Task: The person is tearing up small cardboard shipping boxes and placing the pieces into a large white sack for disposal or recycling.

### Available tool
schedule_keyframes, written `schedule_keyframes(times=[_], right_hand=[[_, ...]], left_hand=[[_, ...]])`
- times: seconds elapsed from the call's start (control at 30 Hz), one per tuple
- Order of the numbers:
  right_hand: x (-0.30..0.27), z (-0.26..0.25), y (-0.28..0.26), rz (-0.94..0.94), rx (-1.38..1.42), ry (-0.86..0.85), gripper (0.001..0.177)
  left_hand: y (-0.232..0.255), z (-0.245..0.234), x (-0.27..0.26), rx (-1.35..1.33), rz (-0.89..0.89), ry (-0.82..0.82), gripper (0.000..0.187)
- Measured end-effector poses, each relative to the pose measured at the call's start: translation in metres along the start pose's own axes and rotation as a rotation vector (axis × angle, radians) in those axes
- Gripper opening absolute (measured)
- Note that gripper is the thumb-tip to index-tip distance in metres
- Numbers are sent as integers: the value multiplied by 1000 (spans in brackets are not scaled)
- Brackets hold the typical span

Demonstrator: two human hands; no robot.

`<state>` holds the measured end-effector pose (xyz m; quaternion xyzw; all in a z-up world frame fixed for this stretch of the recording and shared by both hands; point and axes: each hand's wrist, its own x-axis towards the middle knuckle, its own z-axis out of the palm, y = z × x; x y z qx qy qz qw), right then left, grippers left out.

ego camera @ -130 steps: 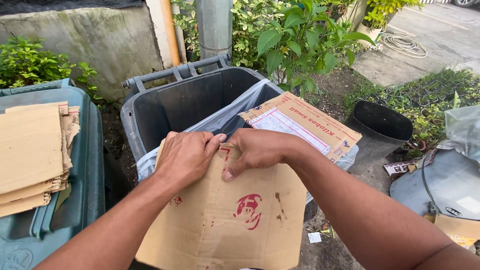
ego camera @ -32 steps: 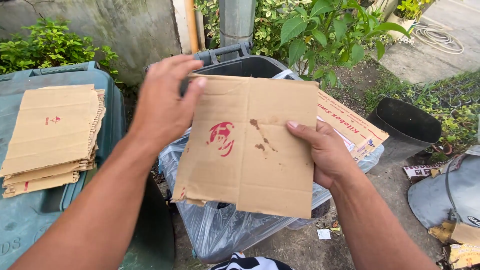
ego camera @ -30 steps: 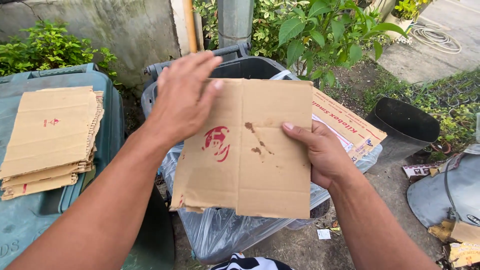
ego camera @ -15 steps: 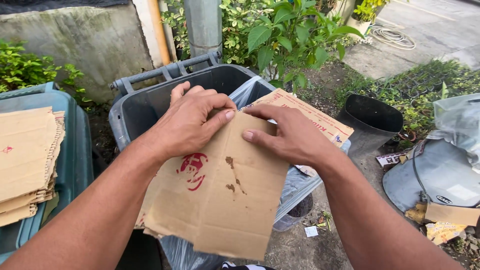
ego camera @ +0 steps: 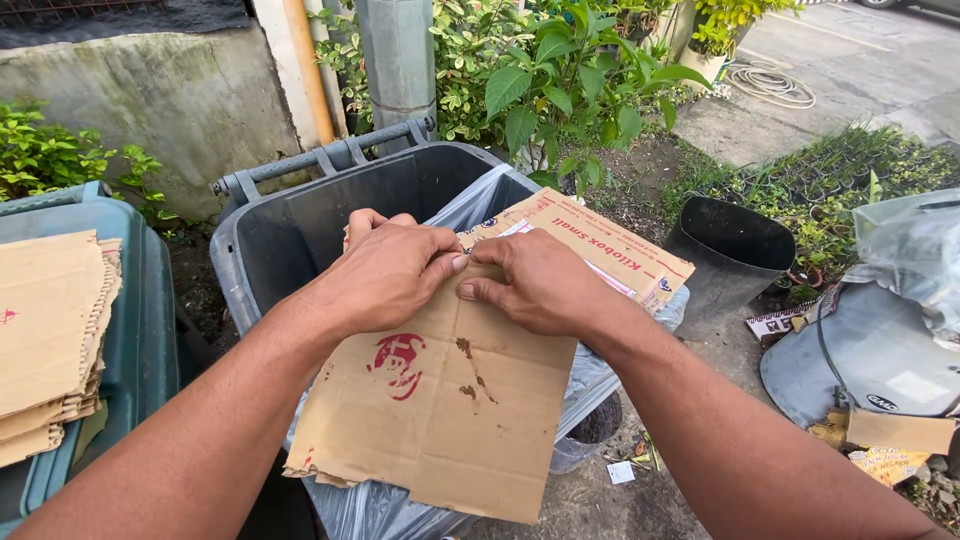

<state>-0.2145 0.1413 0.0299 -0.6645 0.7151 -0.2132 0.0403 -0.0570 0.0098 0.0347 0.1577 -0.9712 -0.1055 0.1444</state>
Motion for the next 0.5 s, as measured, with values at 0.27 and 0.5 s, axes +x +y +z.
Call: schedule_keyframes(times=[0.27, 0.5], right_hand=[[0, -6, -4, -98, -72, 77, 30], [0, -17, 6, -18, 23, 125, 31]], left_hand=[[-10, 7, 7, -76, -91, -24, 31], [-54, 49, -2, 195, 15, 736, 98]])
